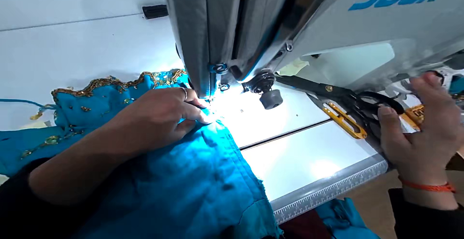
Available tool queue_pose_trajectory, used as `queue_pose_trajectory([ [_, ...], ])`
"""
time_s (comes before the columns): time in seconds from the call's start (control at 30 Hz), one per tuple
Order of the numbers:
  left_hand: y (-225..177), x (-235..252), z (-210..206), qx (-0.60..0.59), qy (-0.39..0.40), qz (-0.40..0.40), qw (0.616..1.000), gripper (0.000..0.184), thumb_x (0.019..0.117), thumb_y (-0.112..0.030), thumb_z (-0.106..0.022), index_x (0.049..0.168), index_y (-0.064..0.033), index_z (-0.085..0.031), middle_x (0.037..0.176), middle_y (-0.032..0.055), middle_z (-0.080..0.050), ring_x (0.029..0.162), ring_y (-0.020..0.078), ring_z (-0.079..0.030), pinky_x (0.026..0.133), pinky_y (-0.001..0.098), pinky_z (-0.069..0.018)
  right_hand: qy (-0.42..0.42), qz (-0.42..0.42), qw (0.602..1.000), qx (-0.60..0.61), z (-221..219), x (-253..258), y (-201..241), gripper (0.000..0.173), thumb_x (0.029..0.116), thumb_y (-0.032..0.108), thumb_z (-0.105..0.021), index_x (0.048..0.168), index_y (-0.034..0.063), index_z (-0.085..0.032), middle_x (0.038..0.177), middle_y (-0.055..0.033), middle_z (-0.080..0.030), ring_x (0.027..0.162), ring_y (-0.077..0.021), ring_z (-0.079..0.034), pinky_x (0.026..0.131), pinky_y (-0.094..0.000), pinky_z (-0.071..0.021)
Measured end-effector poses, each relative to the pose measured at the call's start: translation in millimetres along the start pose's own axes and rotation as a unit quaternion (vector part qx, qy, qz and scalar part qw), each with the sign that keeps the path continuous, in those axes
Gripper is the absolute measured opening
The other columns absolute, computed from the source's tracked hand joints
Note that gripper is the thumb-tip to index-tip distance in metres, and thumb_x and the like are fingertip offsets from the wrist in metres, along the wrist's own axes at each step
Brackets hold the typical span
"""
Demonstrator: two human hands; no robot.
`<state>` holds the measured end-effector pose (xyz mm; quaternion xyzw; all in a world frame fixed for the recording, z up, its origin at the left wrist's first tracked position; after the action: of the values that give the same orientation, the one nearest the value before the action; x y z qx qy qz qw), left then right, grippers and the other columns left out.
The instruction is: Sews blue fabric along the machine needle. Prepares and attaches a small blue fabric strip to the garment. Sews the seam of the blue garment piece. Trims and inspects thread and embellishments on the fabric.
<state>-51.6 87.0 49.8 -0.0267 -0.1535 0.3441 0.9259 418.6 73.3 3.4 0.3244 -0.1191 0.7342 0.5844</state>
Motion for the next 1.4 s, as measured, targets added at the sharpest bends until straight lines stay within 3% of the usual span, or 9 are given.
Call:
queue_pose_trajectory([
  [0.47, -3, 4, 4, 0.011, 0.01, 0.048, 0.999, 0.025, 0.0899, -0.014, -0.058, 0.097, -0.0148, -0.082, 0.096, 0.0056, -0.074, 0.088, 0.0233, -0.07, 0.074, 0.0412, -0.055, -0.014, 0.008, 1.0, 0.005, -1, 2, 2, 0.058, 0.1037, 0.038, -0.051, 0.146, -0.0015, -0.051, 0.153, -0.0283, -0.047, 0.148, -0.0428, -0.039, 0.12, -0.0527, -0.0317],
  [0.57, -1, 3, 3, 0.016, -0.017, 0.04, 0.999, 0.026, 0.0886, -0.016, -0.056, 0.092, -0.0154, -0.081, 0.093, 0.0038, -0.073, 0.086, 0.0197, -0.07, 0.072, 0.0371, -0.0544, -0.012, 0.006, 1.0, 0.008, -1, 2, 2, 0.057, 0.1037, 0.037, -0.051, 0.146, -0.0014, -0.05, 0.153, -0.0284, -0.046, 0.148, -0.0427, -0.038, 0.121, -0.0522, -0.0313],
  [0.67, -3, 2, 6, -0.004, -0.053, 0.101, 0.993, 0.019, 0.0874, -0.011, -0.059, 0.088, -0.0133, -0.078, 0.092, 0.0052, -0.073, 0.088, 0.0221, -0.069, 0.073, 0.0427, -0.0524, -0.01, 0.001, 1.0, 0.005, -1, 1, 2, 0.058, 0.1032, 0.037, -0.051, 0.146, -0.0009, -0.05, 0.154, -0.0286, -0.045, 0.148, -0.0433, -0.038, 0.12, -0.0538, -0.0317],
  [0.77, -4, 4, 10, 0.003, -0.064, 0.176, 0.982, 0.013, 0.0911, -0.009, -0.06, 0.094, -0.0085, -0.073, 0.098, 0.0119, -0.07, 0.092, 0.0305, -0.067, 0.076, 0.0517, -0.0506, -0.016, 0.0, 1.0, 0.007, -1, 1, 4, 0.058, 0.1029, 0.037, -0.052, 0.146, -0.0009, -0.05, 0.154, -0.0281, -0.046, 0.147, -0.043, -0.039, 0.119, -0.0536, -0.0324],
  [0.93, 2, 4, 6, 0.007, -0.039, 0.201, 0.979, 0.035, 0.0982, -0.017, -0.057, 0.128, 0.0021, -0.062, 0.13, 0.0243, -0.062, 0.125, 0.0432, -0.058, 0.101, 0.0609, -0.0449, -0.085, 0.062, 0.994, 0.006, -1, -9, 12, 0.052, 0.1035, 0.032, -0.053, 0.14, -0.0059, -0.054, 0.145, -0.0307, -0.053, 0.143, -0.0418, -0.046, 0.117, -0.0486, -0.0377],
  [1.07, 1, 2, 7, -0.012, 0.034, 0.231, 0.972, 0.036, 0.1037, -0.016, -0.058, 0.134, 0.0026, -0.061, 0.14, 0.0228, -0.059, 0.133, 0.042, -0.053, 0.11, 0.0595, -0.0397, -0.103, 0.181, 0.977, 0.04, -3, -21, 49, 0.042, 0.1039, 0.031, -0.052, 0.128, -0.0024, -0.055, 0.134, -0.0238, -0.061, 0.135, -0.0334, -0.053, 0.111, -0.044, -0.0435],
  [1.23, 7, -13, 9, -0.003, 0.029, 0.254, 0.967, 0.031, 0.1005, -0.02, -0.066, 0.125, -0.0009, -0.066, 0.126, 0.0232, -0.06, 0.118, 0.043, -0.058, 0.096, 0.0613, -0.0471, -0.017, 0.249, 0.945, 0.213, -10, -37, 129, 0.032, 0.1055, 0.04, -0.051, 0.121, 0.0144, -0.064, 0.128, -0.0041, -0.067, 0.124, -0.0152, -0.06, 0.101, -0.0315, -0.0476],
  [1.3, 11, -25, 14, 0.003, 0.026, 0.261, 0.965, 0.03, 0.0993, -0.019, -0.068, 0.124, -0.0027, -0.066, 0.123, 0.0227, -0.061, 0.113, 0.0423, -0.061, 0.092, 0.0619, -0.0494, 0.045, 0.29, 0.915, 0.276, -9, -42, 165, 0.033, 0.1082, 0.04, -0.047, 0.124, 0.0162, -0.065, 0.128, -0.0053, -0.068, 0.112, -0.0165, -0.064, 0.094, -0.0297, -0.0498],
  [1.4, 13, -42, 21, 0.002, 0.019, 0.265, 0.964, 0.029, 0.0953, -0.015, -0.073, 0.121, -0.0028, -0.069, 0.116, 0.0197, -0.062, 0.105, 0.0378, -0.063, 0.088, 0.0584, -0.0512, 0.116, 0.388, 0.866, 0.292, -4, -47, 214, 0.032, 0.1096, 0.036, -0.045, 0.127, 0.0184, -0.065, 0.128, -0.0073, -0.068, 0.085, -0.02, -0.064, 0.072, -0.0318, -0.0478],
])
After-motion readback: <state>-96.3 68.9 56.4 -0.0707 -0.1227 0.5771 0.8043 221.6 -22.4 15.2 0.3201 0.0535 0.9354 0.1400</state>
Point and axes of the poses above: each hand's wrist, its own x-axis towards the middle knuckle, its own z-axis out of the back of the hand, y = z × x, the point moved 1 cm from there along x, towards the middle knuckle
